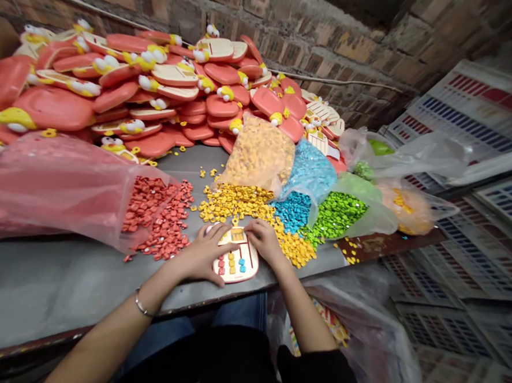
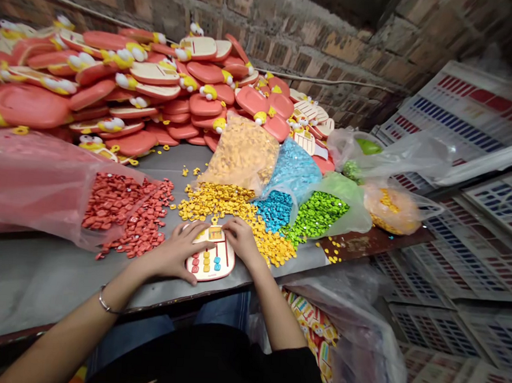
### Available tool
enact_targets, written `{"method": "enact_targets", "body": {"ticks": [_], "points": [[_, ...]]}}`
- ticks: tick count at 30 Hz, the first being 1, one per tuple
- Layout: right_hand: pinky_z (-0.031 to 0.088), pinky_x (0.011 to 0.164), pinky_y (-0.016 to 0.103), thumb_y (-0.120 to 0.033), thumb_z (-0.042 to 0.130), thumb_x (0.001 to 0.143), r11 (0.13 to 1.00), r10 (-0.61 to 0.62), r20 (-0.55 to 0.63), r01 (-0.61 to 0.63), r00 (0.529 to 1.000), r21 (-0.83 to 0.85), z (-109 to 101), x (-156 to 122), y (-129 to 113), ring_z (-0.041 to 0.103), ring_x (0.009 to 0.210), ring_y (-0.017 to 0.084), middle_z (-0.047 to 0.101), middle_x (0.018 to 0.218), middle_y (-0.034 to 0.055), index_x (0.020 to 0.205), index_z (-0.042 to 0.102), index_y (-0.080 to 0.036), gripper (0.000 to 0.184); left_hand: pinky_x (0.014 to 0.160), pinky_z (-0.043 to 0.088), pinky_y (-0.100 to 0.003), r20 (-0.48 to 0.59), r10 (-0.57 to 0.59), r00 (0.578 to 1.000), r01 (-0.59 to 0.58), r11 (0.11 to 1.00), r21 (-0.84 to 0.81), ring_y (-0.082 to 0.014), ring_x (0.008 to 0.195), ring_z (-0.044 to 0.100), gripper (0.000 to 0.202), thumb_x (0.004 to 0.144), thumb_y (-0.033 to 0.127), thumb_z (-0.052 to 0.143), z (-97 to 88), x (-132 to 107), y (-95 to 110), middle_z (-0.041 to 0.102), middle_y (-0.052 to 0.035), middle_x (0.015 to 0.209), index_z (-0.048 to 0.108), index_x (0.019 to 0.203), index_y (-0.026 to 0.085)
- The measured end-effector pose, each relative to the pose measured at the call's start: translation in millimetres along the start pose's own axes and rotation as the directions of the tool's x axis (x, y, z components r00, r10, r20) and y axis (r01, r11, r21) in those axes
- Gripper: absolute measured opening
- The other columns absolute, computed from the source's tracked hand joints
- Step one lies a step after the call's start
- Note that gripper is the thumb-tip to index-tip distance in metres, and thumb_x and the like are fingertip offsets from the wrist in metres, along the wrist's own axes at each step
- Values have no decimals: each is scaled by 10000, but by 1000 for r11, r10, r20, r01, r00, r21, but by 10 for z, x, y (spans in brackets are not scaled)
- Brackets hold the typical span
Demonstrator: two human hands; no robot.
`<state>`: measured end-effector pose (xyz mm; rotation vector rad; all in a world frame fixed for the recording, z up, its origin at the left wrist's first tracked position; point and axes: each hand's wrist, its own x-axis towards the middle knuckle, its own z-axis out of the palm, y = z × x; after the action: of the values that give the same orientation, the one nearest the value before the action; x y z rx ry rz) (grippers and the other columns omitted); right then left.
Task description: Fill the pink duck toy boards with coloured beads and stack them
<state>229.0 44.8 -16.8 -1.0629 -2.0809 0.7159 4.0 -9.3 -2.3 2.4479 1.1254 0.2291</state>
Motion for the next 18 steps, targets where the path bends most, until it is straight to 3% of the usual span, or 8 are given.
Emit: {"method": "enact_targets", "body": {"ticks": [5, 10, 14, 18], "points": [[486, 725, 320, -206, 639, 832, 998, 50, 9, -50, 999, 30, -26, -13, 22, 603, 804, 191, 651, 860, 48, 850, 674, -209, 40, 1102, 92, -609, -17, 4, 1000, -4, 1000, 2, -410, 1421, 148, 934, 618, 683, 748, 25, 3, -15, 198, -138, 1553, 403, 1428, 370], [498, 758, 337, -239, 620, 860, 988, 93, -86, -81, 992, 134, 1, -27, 45, 624, 852, 202, 690, 898, 49, 889, 681, -222, 69, 1101, 92, -604, -5, 4, 1000, -4, 1000, 11, -409, 1423, 141, 962, 586, 675, 775, 19, 5, -7, 188, -147, 1556, 415, 1421, 361], [456, 882, 417, -208, 638, 853, 1000, 3, -62, -3, 998, -3, 15, -37, 48, 586, 935, 230, 706, 911, 54, 818, 682, -224, 58, 1103, 93, -594, -1, -1, 1000, 1, 1000, 18, -404, 1422, 150, 911, 614, 691, 743, 10, 5, -14, 205, -140, 1554, 437, 1405, 358], [446, 892, 436, -151, 615, 851, 992, -40, -33, 36, 999, -121, -22, -84, 31, 542, 970, 245, 688, 938, 67, 787, 688, -228, 124, 1112, 105, -568, 9, -16, 1000, 15, 999, 37, -383, 1429, 153, 932, 621, 705, 718, 4, 8, -10, 211, -141, 1558, 417, 1415, 322]]}}
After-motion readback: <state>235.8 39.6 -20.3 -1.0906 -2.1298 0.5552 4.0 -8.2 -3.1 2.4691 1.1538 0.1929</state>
